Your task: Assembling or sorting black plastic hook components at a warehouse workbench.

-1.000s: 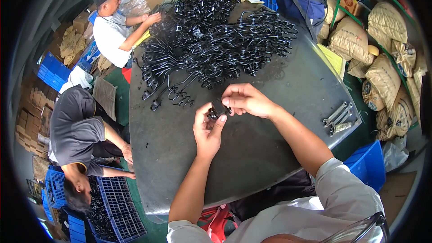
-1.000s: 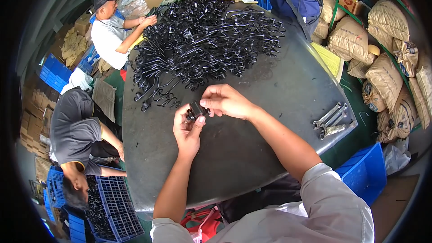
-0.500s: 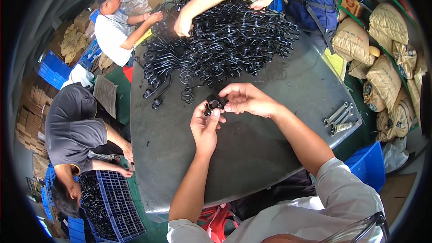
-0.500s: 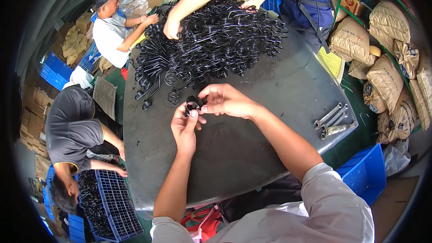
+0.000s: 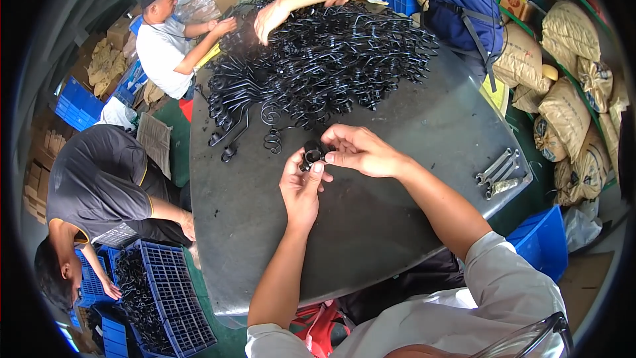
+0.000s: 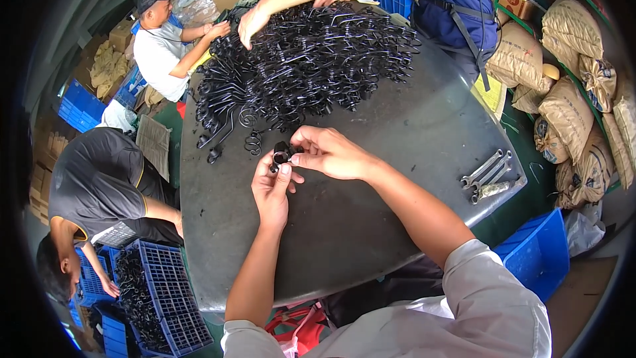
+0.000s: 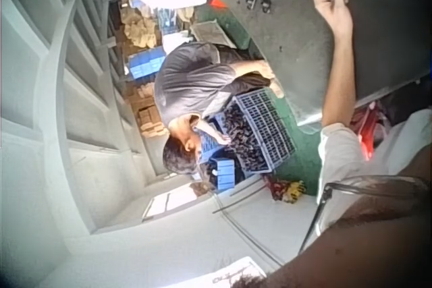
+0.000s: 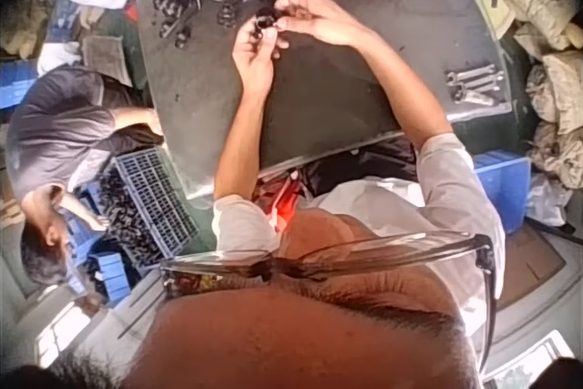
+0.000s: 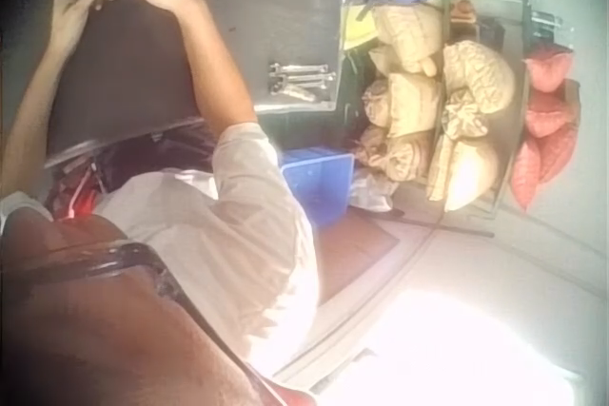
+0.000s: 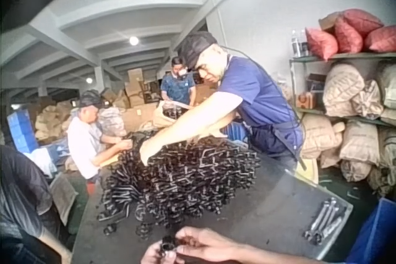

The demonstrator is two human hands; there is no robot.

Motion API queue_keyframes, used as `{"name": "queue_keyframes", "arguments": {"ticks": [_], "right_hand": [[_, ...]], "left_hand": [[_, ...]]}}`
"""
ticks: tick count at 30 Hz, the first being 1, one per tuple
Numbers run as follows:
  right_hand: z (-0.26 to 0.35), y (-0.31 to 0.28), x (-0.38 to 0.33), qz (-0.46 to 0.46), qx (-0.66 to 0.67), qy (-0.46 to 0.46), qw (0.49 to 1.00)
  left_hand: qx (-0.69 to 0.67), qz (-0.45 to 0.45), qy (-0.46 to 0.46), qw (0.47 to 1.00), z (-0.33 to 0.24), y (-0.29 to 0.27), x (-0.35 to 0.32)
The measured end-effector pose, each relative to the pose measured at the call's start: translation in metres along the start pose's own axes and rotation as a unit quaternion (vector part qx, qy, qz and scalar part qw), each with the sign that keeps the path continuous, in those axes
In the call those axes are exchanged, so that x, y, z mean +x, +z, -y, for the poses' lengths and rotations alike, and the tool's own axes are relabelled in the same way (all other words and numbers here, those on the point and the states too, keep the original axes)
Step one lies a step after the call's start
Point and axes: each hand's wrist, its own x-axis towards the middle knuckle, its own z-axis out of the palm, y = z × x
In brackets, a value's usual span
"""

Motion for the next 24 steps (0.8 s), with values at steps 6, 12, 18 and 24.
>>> {"name": "queue_keyframes", "arguments": {"ticks": [6,12,18,24], "right_hand": [[0.004,0.001,-0.001,0.019,0.065,-0.039,0.997],[-0.016,0.015,0.004,-0.032,0.044,-0.157,0.986],[-0.004,0.008,0.002,0.013,0.132,-0.026,0.991],[-0.006,0.003,0.006,0.042,0.139,0.048,0.988]], "left_hand": [[0.015,-0.022,-0.017,1.000,0.001,-0.004,-0.001],[0.001,-0.004,-0.105,0.994,0.000,-0.010,0.000],[-0.078,-0.006,-0.085,0.993,0.001,-0.009,0.001],[-0.035,0.007,-0.028,0.999,0.004,-0.005,0.000]]}}
